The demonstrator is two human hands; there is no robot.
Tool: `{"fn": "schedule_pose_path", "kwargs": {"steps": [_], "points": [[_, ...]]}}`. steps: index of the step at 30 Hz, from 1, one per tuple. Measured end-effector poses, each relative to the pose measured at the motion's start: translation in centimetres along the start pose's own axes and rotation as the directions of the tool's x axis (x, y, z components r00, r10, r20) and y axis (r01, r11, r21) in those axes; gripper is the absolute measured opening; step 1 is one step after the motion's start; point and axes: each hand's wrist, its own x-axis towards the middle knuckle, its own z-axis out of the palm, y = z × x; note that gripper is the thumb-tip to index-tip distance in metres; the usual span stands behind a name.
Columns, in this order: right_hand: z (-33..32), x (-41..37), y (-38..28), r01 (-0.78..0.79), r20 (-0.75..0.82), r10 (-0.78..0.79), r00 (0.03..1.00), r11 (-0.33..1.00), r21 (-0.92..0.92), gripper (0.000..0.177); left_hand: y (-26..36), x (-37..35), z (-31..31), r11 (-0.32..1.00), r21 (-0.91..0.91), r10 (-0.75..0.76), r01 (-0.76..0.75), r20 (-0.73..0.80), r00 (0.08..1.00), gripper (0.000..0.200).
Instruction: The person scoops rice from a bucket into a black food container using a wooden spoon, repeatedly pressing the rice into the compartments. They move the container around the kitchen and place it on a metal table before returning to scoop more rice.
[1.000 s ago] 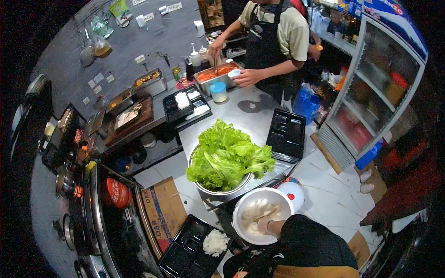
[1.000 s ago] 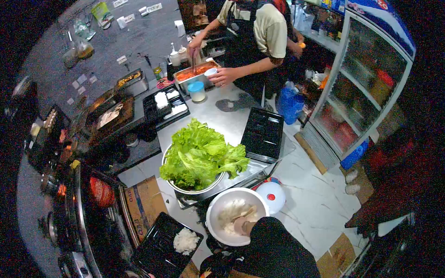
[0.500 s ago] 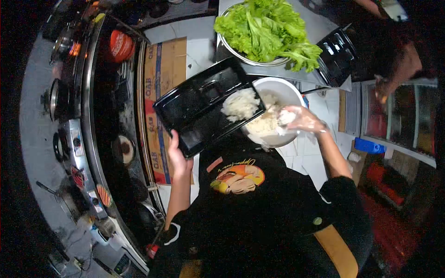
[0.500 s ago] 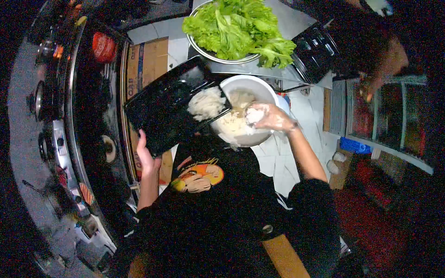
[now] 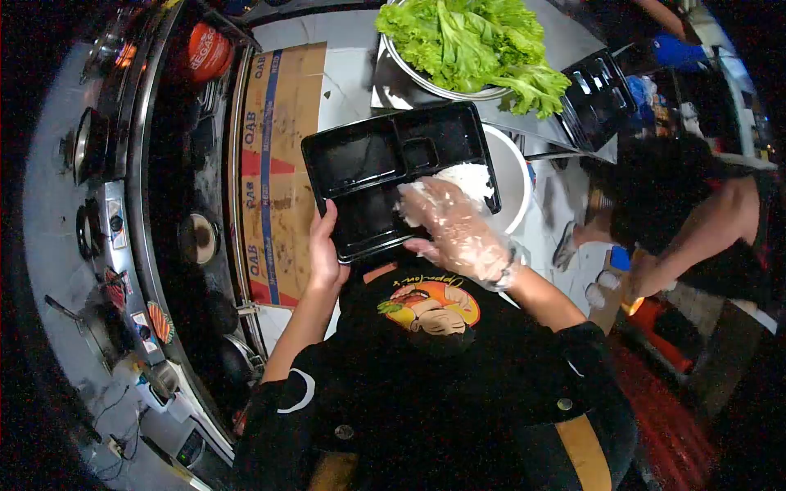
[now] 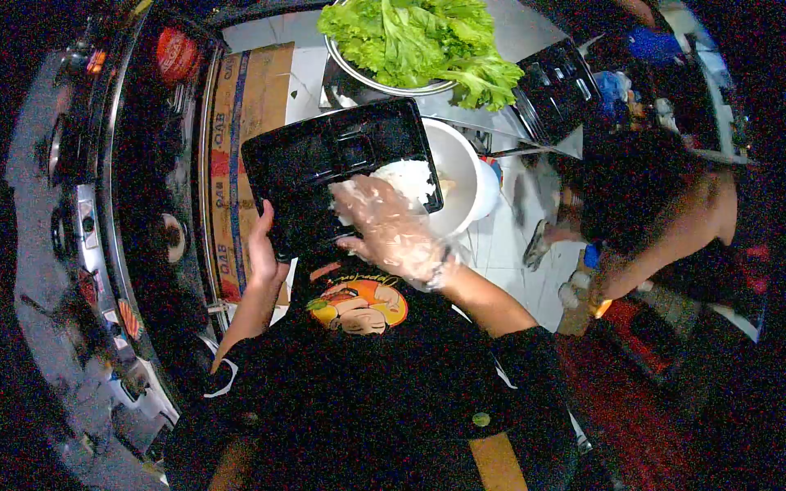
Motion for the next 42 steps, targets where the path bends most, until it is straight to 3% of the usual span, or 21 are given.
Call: {"fn": "schedule_pose_path", "kwargs": {"steps": [3, 7, 8, 11, 13, 15, 17, 20, 23, 27, 29, 30, 33, 34, 35, 36, 37, 39, 42], "points": [[-0.2, -1.1, 1.0, -0.016, -0.024, 0.018, 1.000, 0.994, 0.108, 0.051, -0.4, 0.0, -0.6, 0.999, -0.035, -0.016, 0.015, -0.022, 1.000, 0.042], [0.1, -2.8, 2.9, 0.057, -0.075, -0.057, 0.996, 0.998, 0.001, 0.038, -0.8, -0.4, -0.3, 0.996, -0.083, -0.034, 0.035, 0.006, 0.999, 0.041], [0.0, -2.5, 2.4, 0.085, -0.156, -0.086, 0.984, 0.996, -0.008, 0.026, -0.7, -0.5, -0.1, 0.995, -0.089, -0.033, 0.034, 0.008, 0.999, 0.041], [0.6, -2.3, 3.0, 0.120, -0.203, -0.121, 0.972, 0.993, -0.021, 0.025, -0.6, -0.5, 0.8, 0.997, -0.074, -0.032, 0.033, 0.020, 0.999, 0.041], [1.0, -2.3, 3.4, 0.123, -0.223, -0.124, 0.967, 0.992, -0.017, 0.026, -0.6, -0.6, 1.6, 0.994, -0.080, 0.082, -0.077, 0.057, 0.995, 0.041], [0.9, -2.2, 3.3, 0.123, -0.246, -0.122, 0.962, 0.992, -0.009, 0.026, -0.5, -0.5, 1.6, 0.995, -0.089, 0.055, -0.048, 0.082, 0.995, 0.041], [0.1, -2.1, 2.7, 0.123, -0.152, -0.124, 0.981, 0.992, -0.015, 0.044, -0.5, -0.5, 1.7, 0.996, -0.092, 0.026, -0.016, 0.110, 0.994, 0.041], [-0.4, -2.0, 1.8, 0.087, -0.131, -0.084, 0.988, 0.996, 0.018, 0.044, -0.4, -0.6, 2.6, 0.995, -0.100, 0.010, 0.001, 0.113, 0.994, 0.034], [-0.2, -2.2, 2.1, 0.010, -0.087, -0.009, 0.996, 1.000, 0.013, 0.042, 0.1, -0.8, 3.8, 0.994, -0.071, 0.089, -0.082, 0.106, 0.990, 0.032], [-0.6, -1.5, 1.8, 0.034, -0.176, -0.040, 0.984, 0.999, -0.032, 0.034, -0.1, -0.7, 3.6, 0.998, -0.054, 0.040, -0.034, 0.117, 0.992, 0.037], [-1.1, -1.1, 1.5, -0.341, -0.127, 0.403, 0.906, 0.874, 0.346, 0.029, 0.0, -0.3, 3.3, 0.998, -0.054, 0.026, -0.019, 0.132, 0.991, 0.042], [-1.2, -1.2, 2.9, -0.197, -0.157, 0.283, 0.946, 0.889, 0.413, 0.029, 0.1, -0.1, 3.0, 0.998, -0.060, -0.008, 0.019, 0.166, 0.986, 0.042], [-4.1, -2.0, 1.8, -0.345, 0.091, 0.344, 0.935, 0.815, 0.466, 0.036, 1.1, -0.8, 4.4, 0.999, -0.047, -0.006, 0.014, 0.170, 0.985, 0.038], [-4.7, -1.8, 1.6, -0.346, 0.092, 0.344, 0.934, 0.814, 0.466, 0.036, 1.3, -1.1, 4.9, 0.999, -0.028, 0.029, -0.025, 0.144, 0.989, 0.034], [-5.3, -1.5, 1.3, -0.156, -0.013, 0.163, 0.986, 0.958, 0.239, 0.038, 1.3, -1.0, 4.8, 0.999, -0.029, 0.028, -0.024, 0.143, 0.989, 0.034], [-5.7, -1.3, 1.3, 0.043, -0.068, -0.044, 0.997, 0.999, -0.020, 0.040, 1.2, -0.9, 4.7, 1.000, -0.013, 0.027, -0.025, 0.164, 0.986, 0.034], [-5.5, -0.8, 1.3, 0.041, -0.071, -0.042, 0.997, 0.999, -0.023, 0.040, 1.1, -0.7, 4.7, 1.000, 0.004, 0.025, -0.027, 0.187, 0.982, 0.034], [-4.6, 0.5, 0.9, 0.261, -0.023, -0.263, 0.964, 0.963, -0.074, 0.040, 0.8, -0.6, 4.6, 1.000, 0.013, 0.009, -0.012, 0.192, 0.981, 0.033], [-2.3, 0.2, 2.1, 0.320, -0.019, -0.324, 0.946, 0.940, -0.122, 0.040, 1.0, -0.6, 4.6, 1.000, 0.017, -0.011, 0.008, 0.193, 0.981, 0.034]]}}
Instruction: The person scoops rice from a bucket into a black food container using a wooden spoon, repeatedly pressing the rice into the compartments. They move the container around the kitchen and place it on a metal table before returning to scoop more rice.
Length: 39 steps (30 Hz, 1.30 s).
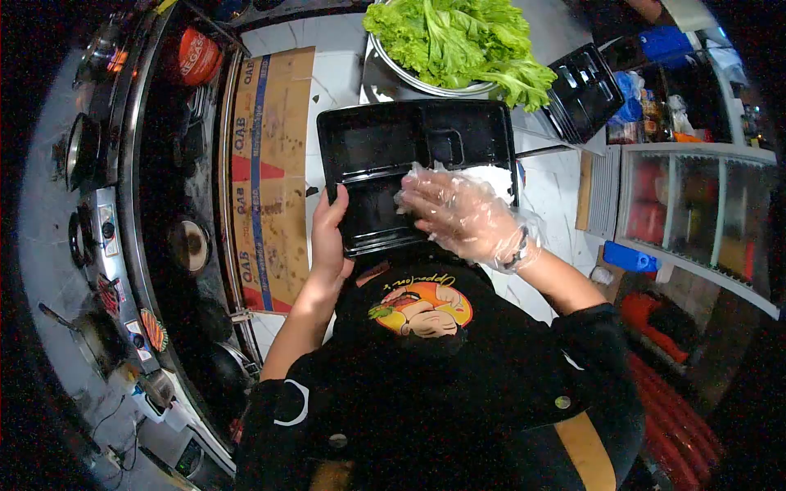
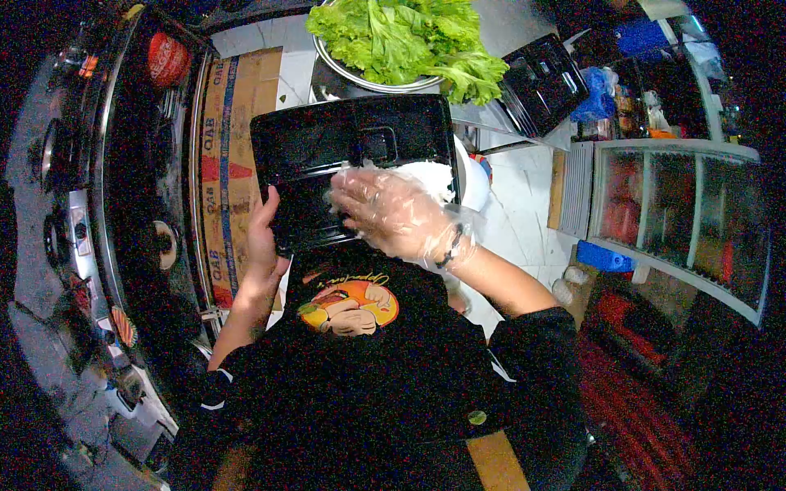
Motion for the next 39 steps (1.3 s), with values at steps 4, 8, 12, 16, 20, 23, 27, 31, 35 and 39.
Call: {"fn": "schedule_pose_path", "kwargs": {"steps": [4, 8, 12, 16, 20, 23, 27, 31, 35, 39], "points": [[0.7, -0.6, 0.3, 0.008, 0.038, -0.008, 0.999, 1.000, 0.004, 0.042, -0.1, -0.3, 0.1, 1.000, 0.017, -0.017, 0.017, -0.006, 1.000, 0.034], [0.6, -1.4, 0.7, 0.003, 0.008, -0.003, 1.000, 1.000, 0.007, 0.036, -0.4, -0.1, -0.8, 0.999, 0.027, -0.041, 0.043, -0.065, 0.997, 0.039], [-0.8, -0.8, 0.3, -0.118, 0.041, 0.113, 0.993, 0.982, 0.147, 0.050, -0.1, 0.3, -1.2, 0.996, -0.043, -0.084, 0.083, -0.032, 0.996, 0.036], [-3.0, -0.1, -0.7, 0.034, 0.085, -0.041, 0.996, 0.996, 0.080, 0.052, 1.4, -0.1, -0.6, 0.995, 0.093, -0.035, 0.038, -0.033, 0.999, 0.043], [1.2, -0.5, 0.5, 0.104, 0.076, -0.109, 0.991, 0.993, 0.058, 0.047, 0.7, 0.6, -1.0, 0.993, 0.119, -0.013, 0.013, 0.006, 1.000, 0.041], [3.0, -1.1, 1.4, 0.099, 0.092, -0.101, 0.991, 0.995, 0.024, 0.046, 0.1, 0.5, -0.9, 0.992, 0.124, 0.030, -0.024, -0.044, 0.999, 0.036], [-0.1, -0.7, 0.2, 0.077, -0.035, -0.071, 0.997, 0.967, 0.244, 0.041, -0.4, 0.3, -2.6, 0.989, -0.022, -0.149, 0.148, -0.063, 0.987, 0.037], [-1.1, -3.1, 0.5, -0.338, -0.300, 0.541, 0.786, 0.781, 0.525, 0.027, 0.2, 0.0, -2.8, 0.998, -0.015, -0.067, 0.066, -0.127, 0.990, 0.039], [-1.6, -5.3, 2.2, -0.202, -0.240, 0.876, 0.418, 0.347, 0.916, 0.034, 0.3, 0.2, -4.8, 0.997, 0.046, -0.048, 0.057, -0.160, 0.986, 0.036], [0.7, -7.6, 5.1, -0.173, -0.057, 0.933, 0.356, 0.125, 0.977, 0.036, 0.0, 0.7, -6.5, 0.999, 0.048, 0.005, 0.002, -0.145, 0.989, 0.035]]}}
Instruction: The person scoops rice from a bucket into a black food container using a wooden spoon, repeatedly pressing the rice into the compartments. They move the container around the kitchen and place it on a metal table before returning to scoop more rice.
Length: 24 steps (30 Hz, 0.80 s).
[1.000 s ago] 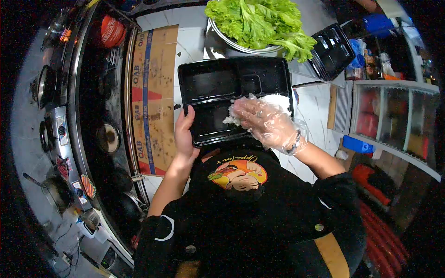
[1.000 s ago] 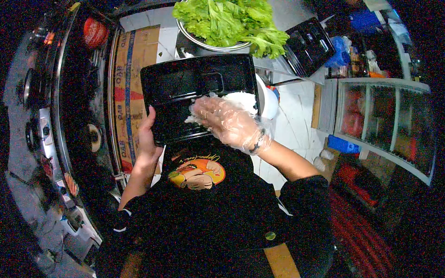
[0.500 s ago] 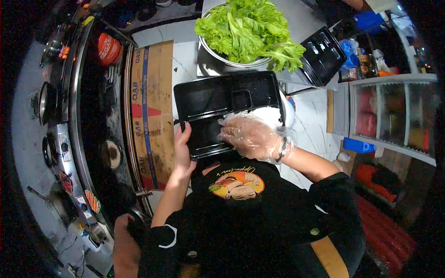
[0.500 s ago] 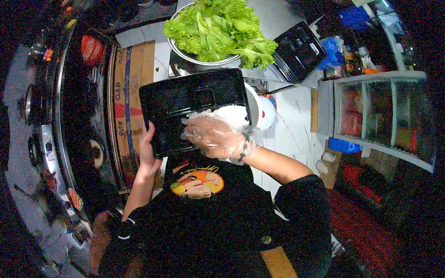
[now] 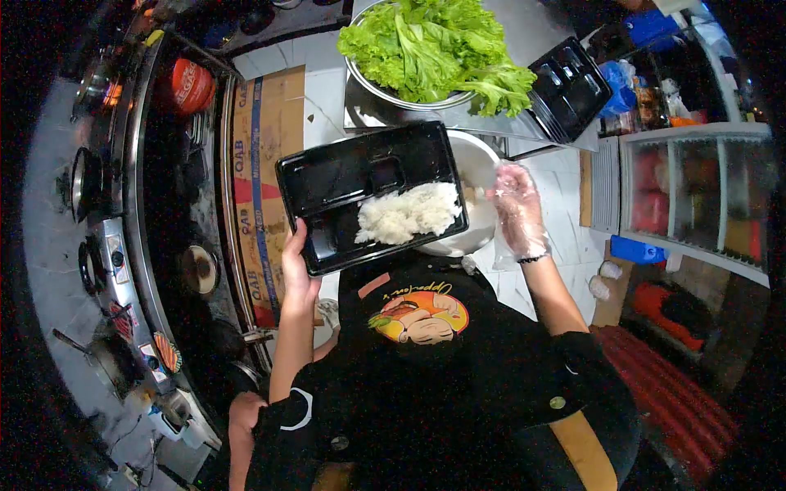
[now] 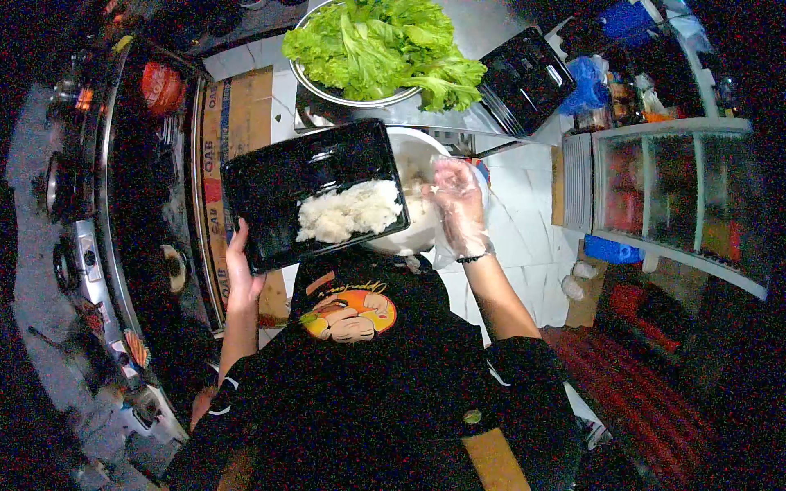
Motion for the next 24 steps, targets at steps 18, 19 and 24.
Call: {"fn": "schedule_pose_path", "kwargs": {"steps": [18, 19, 24], "points": [[-5.9, 5.2, 4.9, 0.272, 0.081, -0.325, 0.942, 0.604, -0.749, 0.024, -5.5, 8.8, 4.4, 0.365, 0.906, 0.094, -0.213, 0.192, 0.977, 0.048], [-5.7, 5.7, 3.9, 0.326, 0.101, -0.423, 0.900, 0.503, -0.800, 0.023, -5.8, 9.5, 5.2, 0.379, 0.903, 0.103, -0.205, 0.179, 0.978, 0.050], [-7.4, 9.7, 5.0, 0.226, 0.074, -0.309, 0.948, 0.494, -0.840, 0.027, -7.6, 13.0, 5.4, 0.348, 0.908, 0.100, -0.235, 0.213, 0.972, 0.052]]}}
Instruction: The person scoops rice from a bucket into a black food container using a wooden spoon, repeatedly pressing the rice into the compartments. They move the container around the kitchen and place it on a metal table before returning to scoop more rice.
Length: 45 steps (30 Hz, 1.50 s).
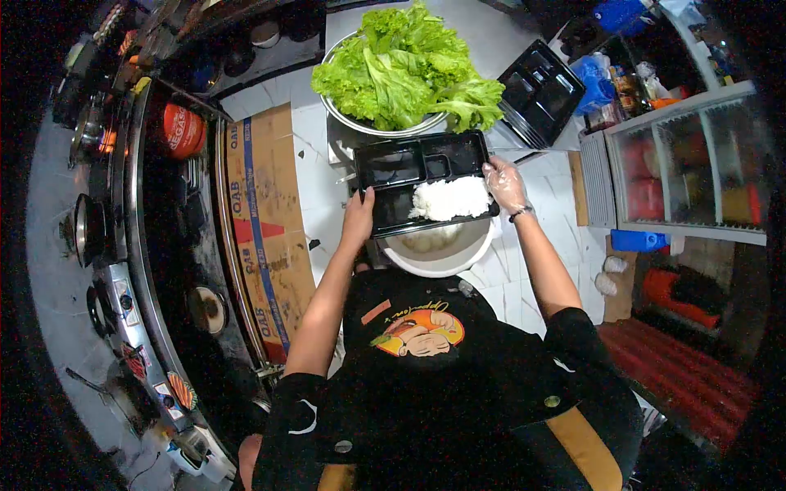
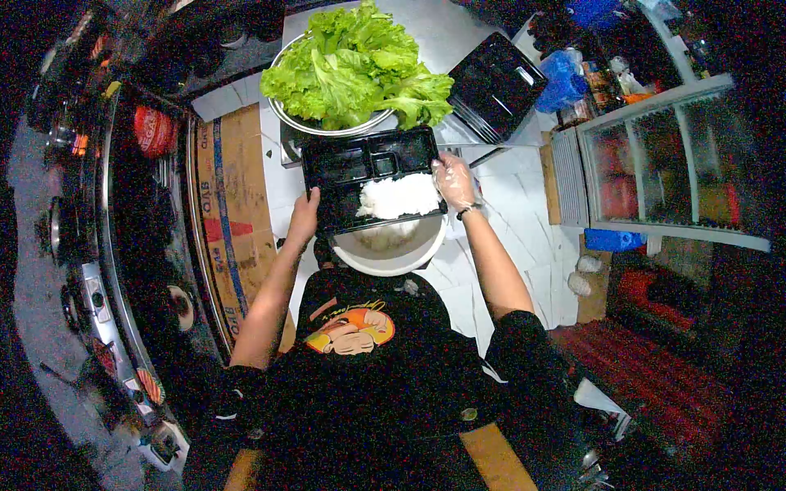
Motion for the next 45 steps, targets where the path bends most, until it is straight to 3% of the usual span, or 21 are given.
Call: {"fn": "schedule_pose_path", "kwargs": {"steps": [2, 6, 8, 12, 15, 16, 17, 18, 19, 20, 21, 22, 24, 26, 28, 32, 34, 37, 40, 42, 45], "points": [[0.2, 0.1, -0.3, 0.019, 0.007, -0.019, 1.000, 1.000, -0.024, 0.029, 0.1, -0.3, 0.1, 0.990, 0.120, 0.076, -0.068, -0.065, 0.995, 0.051], [0.4, -0.3, -0.6, -0.059, -0.044, 0.061, 0.997, 0.997, 0.045, 0.031, -0.6, 0.6, 0.1, 0.996, 0.086, 0.007, -0.004, -0.041, 0.999, 0.052], [0.5, -0.3, -0.6, -0.071, -0.007, 0.072, 0.997, 0.992, 0.106, 0.033, -1.5, 1.2, 0.2, 0.992, -0.090, 0.085, -0.084, 0.010, 0.996, 0.053], [1.1, -0.6, 0.0, -0.110, 0.022, 0.108, 0.994, 0.963, 0.247, 0.035, -1.2, 0.6, -0.1, 0.985, -0.154, 0.082, -0.081, 0.003, 0.997, 0.054], [0.3, -1.2, -0.6, -0.024, -0.180, 0.030, 0.983, 0.999, 0.040, 0.042, 0.9, -1.6, -0.8, 0.999, 0.001, 0.037, -0.038, -0.267, 0.963, 0.048], [0.0, -1.8, -0.4, -0.034, -0.236, 0.053, 0.970, 0.996, 0.083, 0.045, 2.7, -3.2, -1.4, 0.999, -0.017, 0.039, -0.049, -0.369, 0.928, 0.044], [-1.6, -2.7, -2.6, -0.043, -0.238, 0.104, 0.966, 0.968, 0.249, 0.045, 4.4, -4.8, -1.8, 0.975, 0.109, 0.223, -0.195, -0.409, 0.885, 0.039], [-1.3, -3.2, -1.0, -0.027, -0.250, 0.173, 0.953, 0.868, 0.496, 0.044, 6.0, -6.7, -2.3, 0.913, 0.238, 0.404, -0.330, -0.430, 0.807, 0.035], [-3.0, -3.8, -4.6, -0.097, -0.259, 0.307, 0.916, 0.795, 0.599, 0.046, 8.7, -9.3, -2.9, 0.938, 0.114, 0.346, -0.329, -0.211, 0.914, 0.030], [-3.7, -4.6, -8.8, 0.007, -0.292, 0.358, 0.887, 0.621, 0.784, 0.050, 8.9, -10.0, -2.0, 0.815, 0.192, 0.565, -0.547, -0.054, 0.823, 0.032], [-3.0, -4.6, -9.7, 0.071, -0.254, 0.392, 0.884, 0.424, 0.903, 0.055, 11.3, -11.9, -1.4, 0.827, 0.141, 0.534, -0.544, 0.104, 0.839, 0.036], [-2.8, -4.5, -12.3, 0.064, -0.196, 0.417, 0.887, 0.310, 0.949, 0.057, 13.1, -12.4, -0.7, 0.709, 0.112, 0.679, -0.696, 0.157, 0.717, 0.042], [-1.3, -4.4, -14.6, 0.126, -0.128, 0.291, 0.948, 0.027, 0.992, 0.066, 14.8, -12.7, 1.1, 0.592, 0.149, 0.763, -0.792, 0.212, 0.611, 0.041], [-0.6, -4.5, -15.7, 0.022, 0.001, 0.311, 0.950, -0.068, 0.997, 0.066, 13.9, -12.0, 2.4, 0.607, 0.161, 0.721, -0.779, 0.303, 0.624, 0.036], [0.0, -4.4, -15.5, -0.021, 0.031, 0.289, 0.957, -0.039, 0.999, 0.065, 13.3, -11.5, 2.5, 0.535, 0.036, 0.822, -0.844, 0.211, 0.530, 0.026], [1.6, -4.2, -13.9, -0.122, 0.118, 0.245, 0.962, 0.003, 0.993, 0.069, 11.0, -11.4, 3.8, 0.555, -0.012, 0.813, -0.832, 0.220, 0.539, 0.018], [1.6, -3.7, -12.9, -0.139, 0.128, 0.239, 0.962, 0.029, 0.990, 0.073, 12.9, -12.3, 3.2, 0.676, 0.024, 0.690, -0.736, 0.330, 0.644, 0.023], [0.7, -4.1, -15.7, -0.177, 0.128, 0.313, 0.941, 0.136, 0.975, 0.076, 13.7, -12.4, 2.0, 0.573, 0.179, 0.818, -0.800, -0.062, 0.572, 0.051], [0.9, -4.1, -15.8, -0.194, 0.151, 0.279, 0.948, 0.132, 0.972, 0.078, 13.1, -12.0, 2.1, 0.667, 0.180, 0.714, -0.723, 0.123, 0.689, 0.062], [1.1, -3.3, -15.3, -0.214, 0.168, 0.296, 0.940, 0.131, 0.968, 0.083, 13.1, -11.7, 3.2, 0.697, 0.156, 0.670, -0.700, 0.206, 0.713, 0.046], [0.6, -3.9, -16.9, -0.202, 0.150, 0.242, 0.959, 0.210, 0.957, 0.076, 12.9, -11.8, 4.0, 0.610, -0.118, 0.792, -0.783, 0.090, 0.604, 0.016]]}}
